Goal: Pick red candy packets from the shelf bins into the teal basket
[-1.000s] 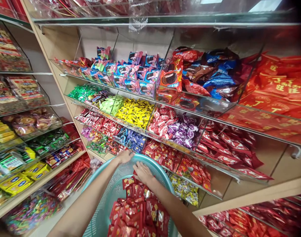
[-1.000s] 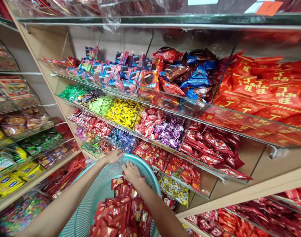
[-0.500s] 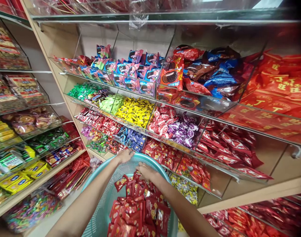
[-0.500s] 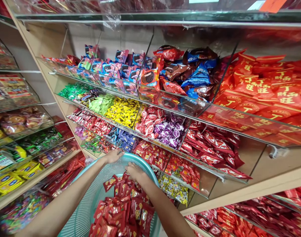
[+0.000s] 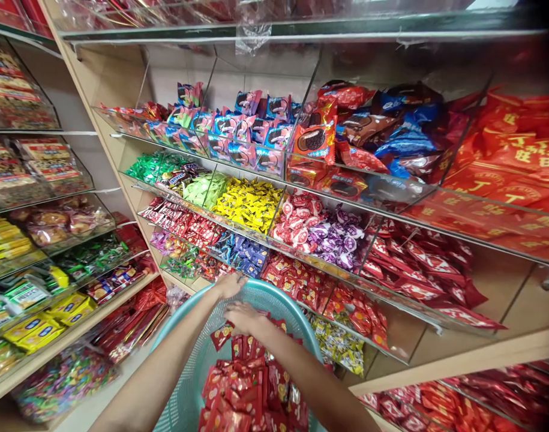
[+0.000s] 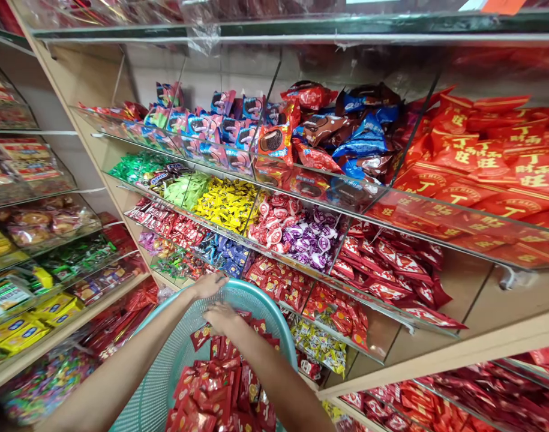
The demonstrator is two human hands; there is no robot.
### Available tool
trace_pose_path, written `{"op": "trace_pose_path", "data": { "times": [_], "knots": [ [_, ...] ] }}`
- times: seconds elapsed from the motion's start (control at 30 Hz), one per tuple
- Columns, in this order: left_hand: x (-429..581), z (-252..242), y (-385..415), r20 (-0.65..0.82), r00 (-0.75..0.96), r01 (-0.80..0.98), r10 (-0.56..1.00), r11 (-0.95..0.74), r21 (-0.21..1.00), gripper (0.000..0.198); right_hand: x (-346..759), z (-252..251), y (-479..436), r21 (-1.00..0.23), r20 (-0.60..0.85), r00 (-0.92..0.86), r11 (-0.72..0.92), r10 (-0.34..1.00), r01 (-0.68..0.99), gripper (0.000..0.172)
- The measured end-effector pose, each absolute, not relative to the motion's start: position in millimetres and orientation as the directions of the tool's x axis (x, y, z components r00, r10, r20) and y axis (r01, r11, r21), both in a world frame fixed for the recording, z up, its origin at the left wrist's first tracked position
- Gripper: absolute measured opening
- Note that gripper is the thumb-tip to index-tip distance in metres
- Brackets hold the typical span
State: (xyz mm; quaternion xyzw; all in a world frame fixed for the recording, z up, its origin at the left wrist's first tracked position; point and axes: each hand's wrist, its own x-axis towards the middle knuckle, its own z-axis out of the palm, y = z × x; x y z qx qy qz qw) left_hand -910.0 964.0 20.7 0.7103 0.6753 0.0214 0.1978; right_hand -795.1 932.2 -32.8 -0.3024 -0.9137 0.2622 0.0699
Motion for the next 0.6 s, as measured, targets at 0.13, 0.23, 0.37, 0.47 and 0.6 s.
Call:
{"op": "trace_pose_path", "data": {
  "times": [0.13,0.23,0.37,0.47,0.6],
  "knots": [
    [-911.2,18.2,964.2,-0.214,0.099,0.95,0.972,-0.028,0.312,0.053,-823.9,-38.1,925.0,-0.21,-0.181,-0.884,0.861,0.431,0.463,0.034],
    [-911.6,17.6,964.3,-0.216,0.098,0.951,0.971,-0.027,0.309,0.053,-829.5,-38.1,924.4,-0.059,-0.262,-0.887,0.911,0.38,0.407,0.04],
    [-911.3,16.2,965.4,-0.22,0.087,0.952,0.972,-0.016,0.307,0.052,-827.4,-37.1,923.9,-0.009,-0.251,-0.897,0.926,0.363,0.377,0.045],
    [-911.1,14.4,966.1,-0.215,0.087,0.953,0.973,-0.019,0.301,0.053,-824.6,-30.5,923.6,-0.054,-0.212,-0.9,0.915,0.381,0.4,0.038],
    [-910.0,16.5,965.3,-0.212,0.091,0.959,0.973,-0.029,0.282,0.054,-808.9,-11.4,928.9,-0.204,-0.142,-0.877,0.853,0.459,0.48,0.034]
  ]
}}
